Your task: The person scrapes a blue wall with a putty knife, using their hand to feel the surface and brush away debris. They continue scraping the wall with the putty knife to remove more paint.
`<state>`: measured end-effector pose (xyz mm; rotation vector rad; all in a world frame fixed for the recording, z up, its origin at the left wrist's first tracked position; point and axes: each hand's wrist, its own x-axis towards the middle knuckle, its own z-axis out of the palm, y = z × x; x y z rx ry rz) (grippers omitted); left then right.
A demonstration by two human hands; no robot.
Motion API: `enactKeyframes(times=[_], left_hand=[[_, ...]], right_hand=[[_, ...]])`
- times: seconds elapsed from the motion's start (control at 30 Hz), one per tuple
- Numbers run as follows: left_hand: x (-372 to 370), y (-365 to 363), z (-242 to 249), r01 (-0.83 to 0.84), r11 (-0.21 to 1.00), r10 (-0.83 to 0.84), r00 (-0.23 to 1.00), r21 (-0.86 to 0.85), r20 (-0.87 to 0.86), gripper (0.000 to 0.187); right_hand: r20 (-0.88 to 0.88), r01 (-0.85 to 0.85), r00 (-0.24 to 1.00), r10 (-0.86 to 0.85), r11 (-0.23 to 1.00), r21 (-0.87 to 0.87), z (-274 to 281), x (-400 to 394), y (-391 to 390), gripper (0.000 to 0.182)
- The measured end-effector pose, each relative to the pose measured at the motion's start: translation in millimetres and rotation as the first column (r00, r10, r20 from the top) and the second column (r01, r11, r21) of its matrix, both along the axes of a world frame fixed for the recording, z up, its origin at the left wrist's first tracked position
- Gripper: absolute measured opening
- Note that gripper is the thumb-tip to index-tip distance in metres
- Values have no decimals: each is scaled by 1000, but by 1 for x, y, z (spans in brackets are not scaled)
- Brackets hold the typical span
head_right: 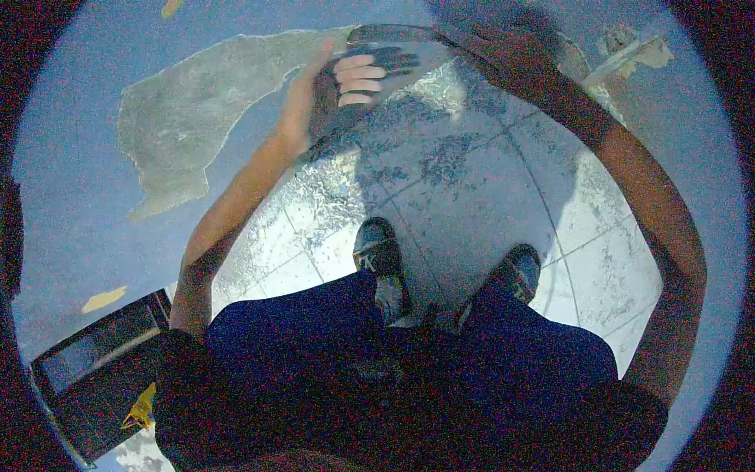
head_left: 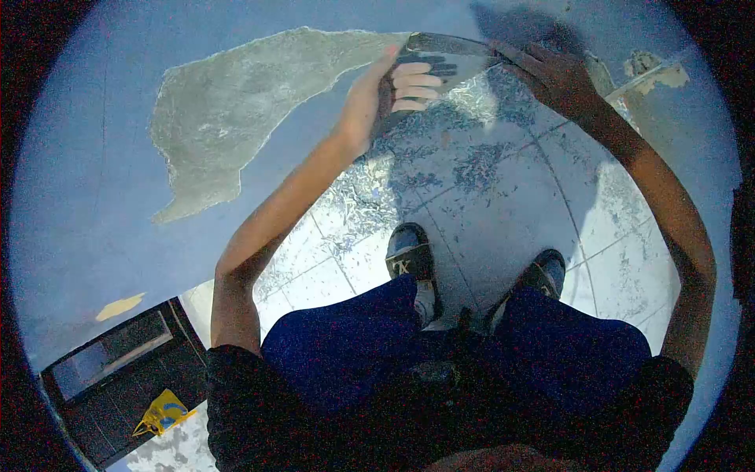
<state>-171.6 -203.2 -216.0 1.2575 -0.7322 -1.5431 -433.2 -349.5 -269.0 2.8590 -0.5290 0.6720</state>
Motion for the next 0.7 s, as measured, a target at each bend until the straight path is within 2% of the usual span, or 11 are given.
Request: enactKeyframes(times=[0.07,0.17,0.27,0.37,0.47,0.57,0.67,0.7], left_hand=[[-5,-6,5,67,998,-68,993,17,96,65],[-20,-13,9,91,996,-92,989,15,118,67],[-33,-27,5,32,999,-29,995,-35,94,52],[-46,-37,4,-84,996,85,994,-9,74,35],[-58,-39,11,-240,970,241,970,-40,35,29],[-67,-36,18,-290,957,287,951,6,115,18],[-70,-40,12,-348,937,343,932,29,115,14],[-73,-44,8,-361,932,356,924,10,136,14]], right_hand=[[-9,19,1000,-19,998,58,2,1,2,46],[107,15,994,-15,1000,7,-10,3,2,39],[81,35,996,-41,997,68,-18,7,-2,33],[-123,148,982,-146,989,13,-25,9,-2,32],[-25,98,995,-98,995,31,-27,10,-8,33],[6,87,996,-88,996,28,-25,9,-9,33],[91,-13,996,18,998,-54,-39,6,-22,37],[30,42,999,-42,999,-4,-44,2,-24,38]])
